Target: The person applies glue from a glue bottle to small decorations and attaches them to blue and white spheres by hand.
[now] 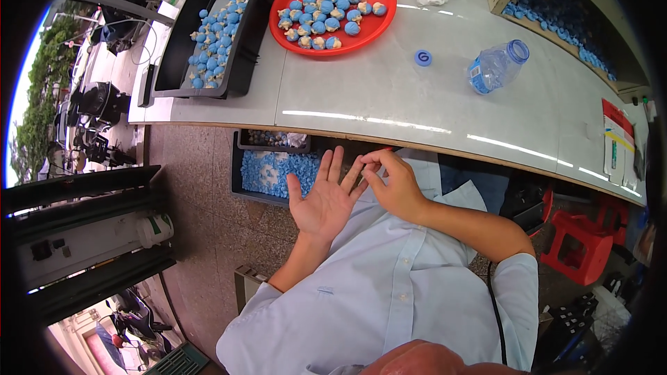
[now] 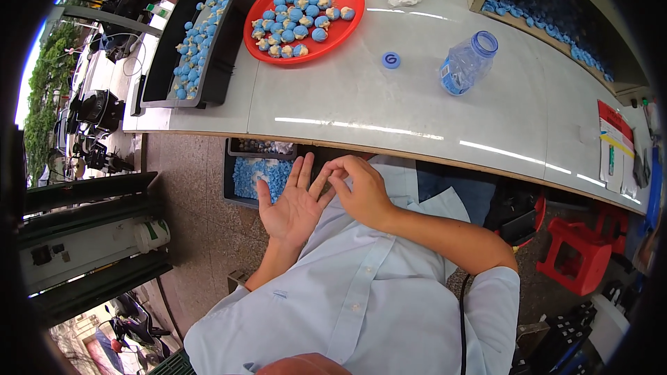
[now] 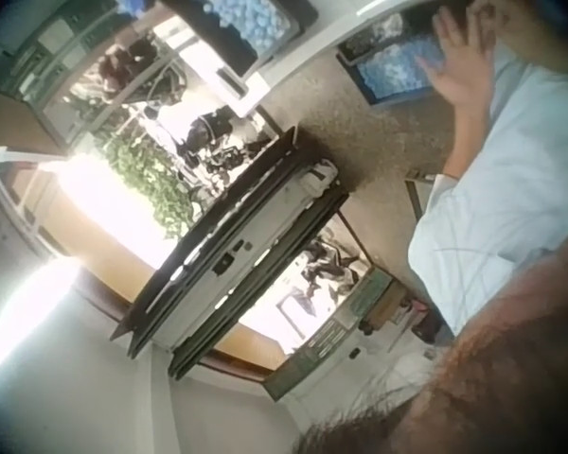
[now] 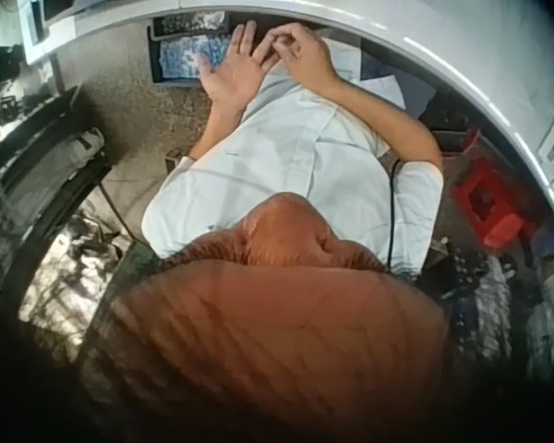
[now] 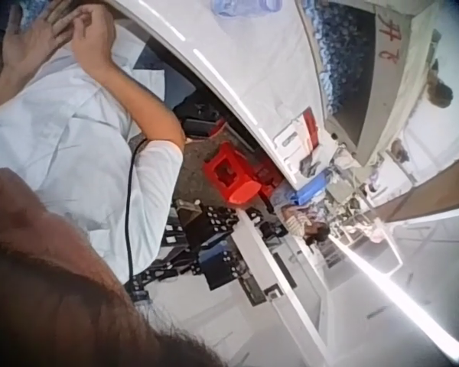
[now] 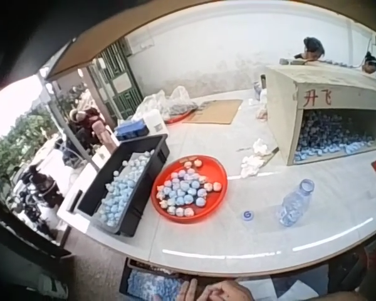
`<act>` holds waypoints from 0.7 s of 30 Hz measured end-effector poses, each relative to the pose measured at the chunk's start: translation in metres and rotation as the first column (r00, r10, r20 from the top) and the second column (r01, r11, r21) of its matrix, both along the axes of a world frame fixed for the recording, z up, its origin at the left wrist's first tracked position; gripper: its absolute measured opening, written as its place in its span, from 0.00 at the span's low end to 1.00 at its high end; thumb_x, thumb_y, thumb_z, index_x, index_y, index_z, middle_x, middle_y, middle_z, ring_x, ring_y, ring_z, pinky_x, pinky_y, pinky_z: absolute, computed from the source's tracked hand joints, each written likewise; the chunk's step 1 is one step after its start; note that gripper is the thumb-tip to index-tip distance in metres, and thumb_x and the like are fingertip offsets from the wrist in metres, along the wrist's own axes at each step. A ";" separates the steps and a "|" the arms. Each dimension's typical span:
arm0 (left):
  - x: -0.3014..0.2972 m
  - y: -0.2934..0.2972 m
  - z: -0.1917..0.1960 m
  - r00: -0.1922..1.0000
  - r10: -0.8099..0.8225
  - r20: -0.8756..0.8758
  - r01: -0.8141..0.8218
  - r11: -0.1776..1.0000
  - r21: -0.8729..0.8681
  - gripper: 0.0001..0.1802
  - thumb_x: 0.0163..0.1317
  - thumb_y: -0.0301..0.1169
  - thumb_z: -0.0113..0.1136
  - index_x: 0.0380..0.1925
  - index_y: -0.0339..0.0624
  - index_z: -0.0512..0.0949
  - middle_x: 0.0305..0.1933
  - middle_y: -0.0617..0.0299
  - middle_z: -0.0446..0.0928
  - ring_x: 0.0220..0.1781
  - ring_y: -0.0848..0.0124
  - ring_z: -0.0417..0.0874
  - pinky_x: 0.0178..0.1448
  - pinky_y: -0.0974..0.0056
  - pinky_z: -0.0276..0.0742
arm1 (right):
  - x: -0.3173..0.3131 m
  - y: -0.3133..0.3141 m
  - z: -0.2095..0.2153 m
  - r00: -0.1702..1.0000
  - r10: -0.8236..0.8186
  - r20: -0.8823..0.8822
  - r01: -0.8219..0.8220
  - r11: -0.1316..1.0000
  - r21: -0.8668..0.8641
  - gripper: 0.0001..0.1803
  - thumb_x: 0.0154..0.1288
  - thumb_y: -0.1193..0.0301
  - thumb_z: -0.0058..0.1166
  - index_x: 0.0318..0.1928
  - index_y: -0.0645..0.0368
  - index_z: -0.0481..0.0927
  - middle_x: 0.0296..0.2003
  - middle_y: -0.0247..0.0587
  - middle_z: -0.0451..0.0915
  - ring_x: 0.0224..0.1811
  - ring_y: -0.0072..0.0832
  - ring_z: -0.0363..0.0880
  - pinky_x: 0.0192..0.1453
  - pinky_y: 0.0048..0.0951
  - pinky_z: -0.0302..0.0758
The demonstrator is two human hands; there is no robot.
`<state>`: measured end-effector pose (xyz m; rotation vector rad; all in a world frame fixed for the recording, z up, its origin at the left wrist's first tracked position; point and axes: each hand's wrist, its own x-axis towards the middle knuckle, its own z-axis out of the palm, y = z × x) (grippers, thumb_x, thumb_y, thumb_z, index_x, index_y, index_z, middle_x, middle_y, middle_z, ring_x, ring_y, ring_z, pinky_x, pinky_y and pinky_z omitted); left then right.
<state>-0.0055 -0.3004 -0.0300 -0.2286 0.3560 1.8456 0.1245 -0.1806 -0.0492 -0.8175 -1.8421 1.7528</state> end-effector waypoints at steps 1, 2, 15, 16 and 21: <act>0.000 -0.001 0.000 1.000 0.001 0.000 -0.001 1.000 0.000 0.51 0.64 0.68 0.53 0.75 0.45 0.57 0.83 0.63 0.52 0.84 0.45 0.47 0.83 0.36 0.43 | 0.000 0.001 0.006 1.000 0.016 -0.026 -0.012 0.989 0.145 0.10 0.68 0.77 0.59 0.48 0.62 0.79 0.37 0.36 0.80 0.37 0.26 0.80 0.42 0.29 0.77; 0.000 -0.002 0.000 0.999 -0.005 0.036 0.005 1.000 0.004 0.51 0.64 0.67 0.53 0.75 0.43 0.56 0.83 0.58 0.51 0.83 0.44 0.48 0.83 0.36 0.42 | -0.001 0.001 0.009 0.998 0.035 -0.050 -0.019 0.958 0.287 0.10 0.66 0.77 0.61 0.47 0.62 0.80 0.35 0.37 0.80 0.35 0.29 0.80 0.40 0.31 0.77; -0.001 0.000 0.001 0.983 -0.040 0.179 0.041 0.999 0.002 0.51 0.65 0.68 0.51 0.74 0.41 0.56 0.80 0.41 0.52 0.81 0.44 0.52 0.82 0.33 0.42 | 0.001 0.021 0.000 0.979 0.193 -0.061 -0.166 0.937 0.308 0.07 0.64 0.72 0.63 0.38 0.60 0.79 0.30 0.42 0.81 0.30 0.39 0.82 0.32 0.38 0.76; 0.000 0.000 0.002 0.983 -0.042 0.180 0.042 0.999 0.001 0.51 0.65 0.68 0.51 0.74 0.41 0.56 0.80 0.41 0.52 0.81 0.44 0.52 0.82 0.33 0.42 | 0.002 0.025 0.003 0.974 0.226 -0.028 -0.204 0.921 0.331 0.07 0.64 0.72 0.63 0.38 0.61 0.79 0.30 0.43 0.81 0.29 0.38 0.82 0.32 0.37 0.76; 0.004 0.006 0.015 0.988 -0.068 -0.141 0.085 0.989 0.120 0.50 0.65 0.69 0.49 0.78 0.51 0.52 0.83 0.62 0.50 0.83 0.47 0.50 0.80 0.33 0.49 | 0.005 0.027 -0.014 0.997 0.051 -0.051 -0.036 0.963 0.266 0.09 0.66 0.69 0.63 0.40 0.61 0.79 0.29 0.43 0.82 0.28 0.36 0.82 0.31 0.35 0.76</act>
